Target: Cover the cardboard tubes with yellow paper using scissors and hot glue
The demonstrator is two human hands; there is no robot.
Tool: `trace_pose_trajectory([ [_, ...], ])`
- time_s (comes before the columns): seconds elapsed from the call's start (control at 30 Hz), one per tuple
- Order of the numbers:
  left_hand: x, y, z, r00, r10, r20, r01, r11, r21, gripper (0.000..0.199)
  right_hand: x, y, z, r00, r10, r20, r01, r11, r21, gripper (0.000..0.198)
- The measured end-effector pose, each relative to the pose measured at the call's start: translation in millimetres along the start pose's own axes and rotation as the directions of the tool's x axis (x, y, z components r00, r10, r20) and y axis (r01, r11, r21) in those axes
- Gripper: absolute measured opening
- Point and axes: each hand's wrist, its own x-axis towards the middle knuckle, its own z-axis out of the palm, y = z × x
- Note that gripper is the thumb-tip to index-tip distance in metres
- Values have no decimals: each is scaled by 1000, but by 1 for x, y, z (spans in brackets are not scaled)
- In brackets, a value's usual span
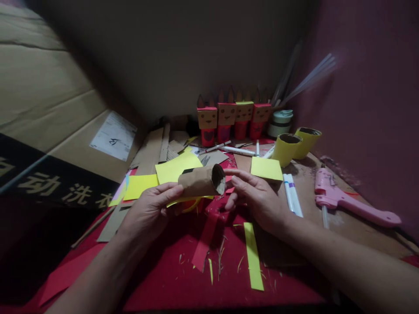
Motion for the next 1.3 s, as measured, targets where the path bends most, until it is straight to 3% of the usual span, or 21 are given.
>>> trace_pose_trajectory([
  [0.17, -5, -2, 6, 999, -23, 50, 18, 995, 98, 27, -1, 0, 2, 994, -108, 2, 108, 989, -103, 45],
  [0.33, -13, -2, 9, 993, -14, 114, -21, 951, 308, 22, 1, 1, 0, 979, -187, 78, 201, 944, -263, 30],
  [0.43, -16, -1, 7, 990, 11, 139, -65, 919, 388, 21, 1, -1, -1, 991, -127, 47, 134, 969, -207, 31],
  [0.5, -17, 0, 5, 985, 100, 140, -150, 900, 408, 20, 1, -3, 0, 997, -69, 21, 71, 989, -130, 31],
  [0.63, -13, 5, 2, 943, 332, -11, -283, 821, 496, 20, 1, -2, 1, 999, 7, 40, -7, 1000, -4, 31],
  [0.67, -12, 6, 2, 946, 324, -19, -269, 816, 513, 21, 2, -1, 0, 999, 18, 51, -19, 1000, 14, 30],
  [0.77, -7, 8, -1, 989, 144, 43, -142, 810, 569, 31, 5, 4, -1, 998, 41, 56, -45, 997, 56, 23],
  [0.83, -3, 7, -5, 986, 167, 31, -145, 732, 666, 40, 7, 6, -2, 996, 63, 61, -68, 994, 81, 15],
  [0.87, -1, 6, -7, 964, 264, 1, -180, 655, 734, 42, 8, 7, -2, 994, 80, 70, -86, 992, 96, 12],
  [0.93, 2, 5, -13, 854, 519, -38, -241, 459, 855, 42, 9, 6, -2, 987, 120, 104, -132, 984, 122, 12],
  [1.0, 4, 3, -19, 756, 655, -25, -225, 296, 928, 40, 8, 4, -2, 973, 163, 164, -188, 970, 151, 16],
  [1.1, 7, -1, -26, 683, 726, 85, -210, 83, 974, 40, 7, 2, -4, 930, 206, 303, -274, 940, 202, 19],
  [1.2, 9, -5, -29, 562, 805, 191, -172, -112, 979, 43, 6, 1, -9, 880, 195, 433, -321, 916, 240, 20],
  [1.3, 9, -6, -28, 535, 819, 207, -162, -140, 977, 41, 6, 1, -15, 834, 200, 515, -394, 869, 300, 25],
])
